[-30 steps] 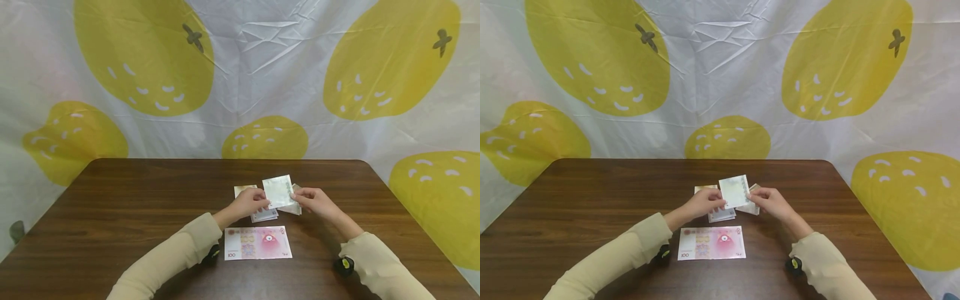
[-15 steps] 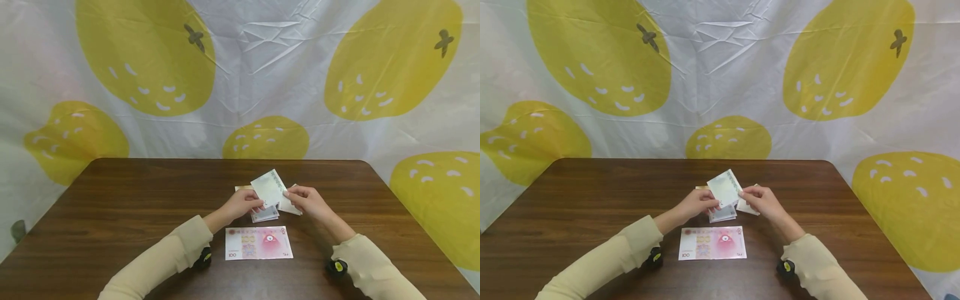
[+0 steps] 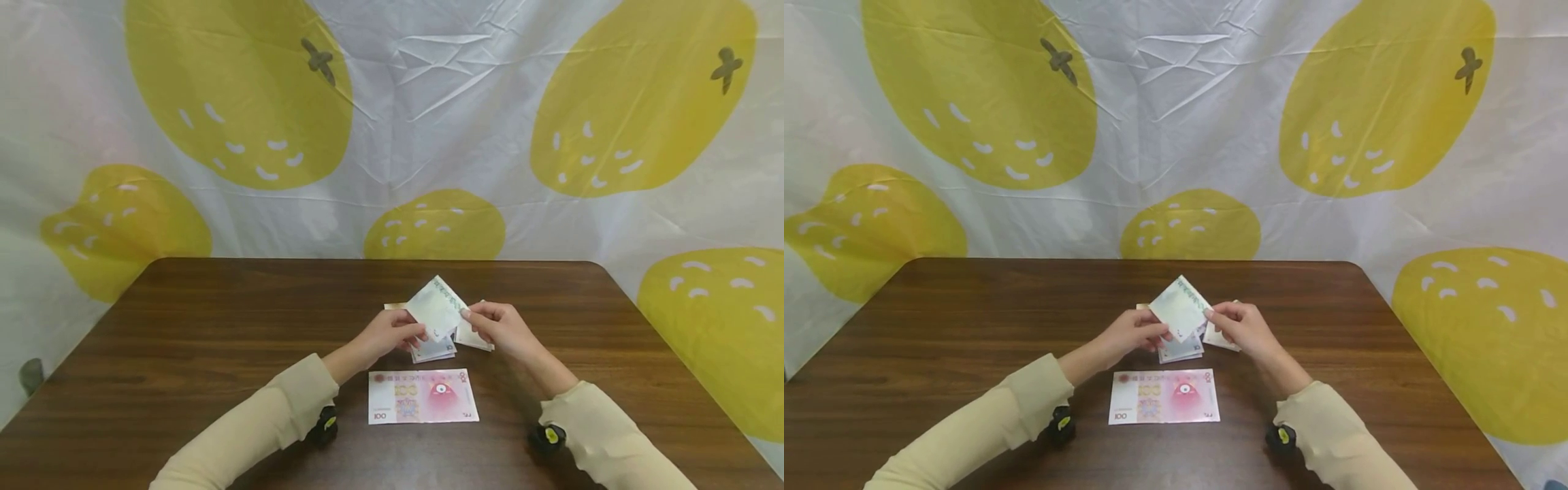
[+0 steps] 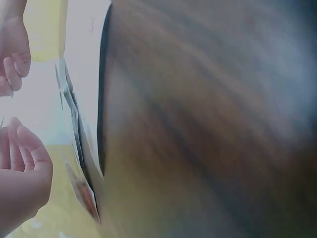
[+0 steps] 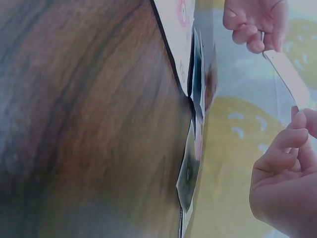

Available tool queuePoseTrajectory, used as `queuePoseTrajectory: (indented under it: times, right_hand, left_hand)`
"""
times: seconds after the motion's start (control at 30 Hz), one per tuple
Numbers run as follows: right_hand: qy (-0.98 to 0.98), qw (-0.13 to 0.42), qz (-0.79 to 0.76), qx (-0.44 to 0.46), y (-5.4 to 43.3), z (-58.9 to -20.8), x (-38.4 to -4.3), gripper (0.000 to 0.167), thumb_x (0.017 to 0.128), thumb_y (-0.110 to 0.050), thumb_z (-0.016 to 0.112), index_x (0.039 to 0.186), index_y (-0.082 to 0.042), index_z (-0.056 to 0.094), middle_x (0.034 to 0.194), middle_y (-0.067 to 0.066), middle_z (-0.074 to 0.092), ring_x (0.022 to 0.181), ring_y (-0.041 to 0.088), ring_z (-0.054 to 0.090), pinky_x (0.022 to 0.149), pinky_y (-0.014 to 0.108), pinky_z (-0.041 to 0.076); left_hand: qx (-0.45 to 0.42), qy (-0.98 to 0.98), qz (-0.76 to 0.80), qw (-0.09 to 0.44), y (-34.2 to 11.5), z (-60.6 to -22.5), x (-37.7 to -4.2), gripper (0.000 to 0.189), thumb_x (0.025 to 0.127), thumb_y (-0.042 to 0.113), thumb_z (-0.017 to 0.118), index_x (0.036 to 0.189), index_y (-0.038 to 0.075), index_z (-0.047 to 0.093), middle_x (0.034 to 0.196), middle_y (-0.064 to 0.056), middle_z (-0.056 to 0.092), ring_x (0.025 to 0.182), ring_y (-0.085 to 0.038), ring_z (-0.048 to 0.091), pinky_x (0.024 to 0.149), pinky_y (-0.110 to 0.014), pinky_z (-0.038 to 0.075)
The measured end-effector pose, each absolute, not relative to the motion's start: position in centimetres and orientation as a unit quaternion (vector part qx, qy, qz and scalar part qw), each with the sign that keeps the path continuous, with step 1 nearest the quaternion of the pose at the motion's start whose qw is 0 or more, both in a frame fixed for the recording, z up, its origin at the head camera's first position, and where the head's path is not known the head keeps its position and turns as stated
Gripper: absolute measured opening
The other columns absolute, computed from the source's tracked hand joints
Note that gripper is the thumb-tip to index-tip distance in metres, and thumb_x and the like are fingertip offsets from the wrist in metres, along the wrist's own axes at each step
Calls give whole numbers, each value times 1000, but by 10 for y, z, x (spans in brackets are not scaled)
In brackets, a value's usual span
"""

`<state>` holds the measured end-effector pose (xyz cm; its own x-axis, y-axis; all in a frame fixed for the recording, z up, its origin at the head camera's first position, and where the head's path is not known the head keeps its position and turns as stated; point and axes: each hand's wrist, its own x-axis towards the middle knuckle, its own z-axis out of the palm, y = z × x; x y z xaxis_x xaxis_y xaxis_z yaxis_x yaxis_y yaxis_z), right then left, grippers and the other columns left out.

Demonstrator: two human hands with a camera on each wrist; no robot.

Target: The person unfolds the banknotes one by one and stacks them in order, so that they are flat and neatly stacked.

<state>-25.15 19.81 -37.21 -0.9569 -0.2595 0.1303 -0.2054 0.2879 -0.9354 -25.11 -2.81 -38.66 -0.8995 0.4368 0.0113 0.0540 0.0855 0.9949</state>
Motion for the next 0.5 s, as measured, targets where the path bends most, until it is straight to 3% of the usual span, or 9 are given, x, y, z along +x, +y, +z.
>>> queuePoseTrajectory:
  times: [0.1, 0.3, 0.5]
  right_hand:
    - [807, 27, -568, -159, 200, -371, -251, 30, 86, -17, 57, 89, 13, 56, 51, 0, 38, 44, 8, 35, 41, 23, 29]
    - [820, 52, -540, -182, 202, -368, -249, 19, 86, -11, 57, 88, 8, 59, 55, 2, 42, 46, 9, 37, 43, 24, 33]
    - [824, 82, -524, -201, 201, -364, -245, 16, 86, -11, 57, 87, 5, 61, 55, 3, 42, 46, 11, 37, 43, 26, 32]
  left_hand:
    - [172, 725, 654, 128, -34, -379, -249, 20, 86, 8, 57, 95, -9, 56, 80, -16, 62, 68, -23, 57, 65, -39, 48]
    - [196, 739, 640, 77, -41, -383, -258, 23, 84, 9, 59, 103, -4, 55, 82, -11, 59, 66, -16, 56, 58, -32, 47]
    - [255, 760, 598, 13, -43, -377, -257, 32, 84, 8, 59, 115, 4, 53, 87, -9, 58, 71, -20, 55, 55, -32, 46]
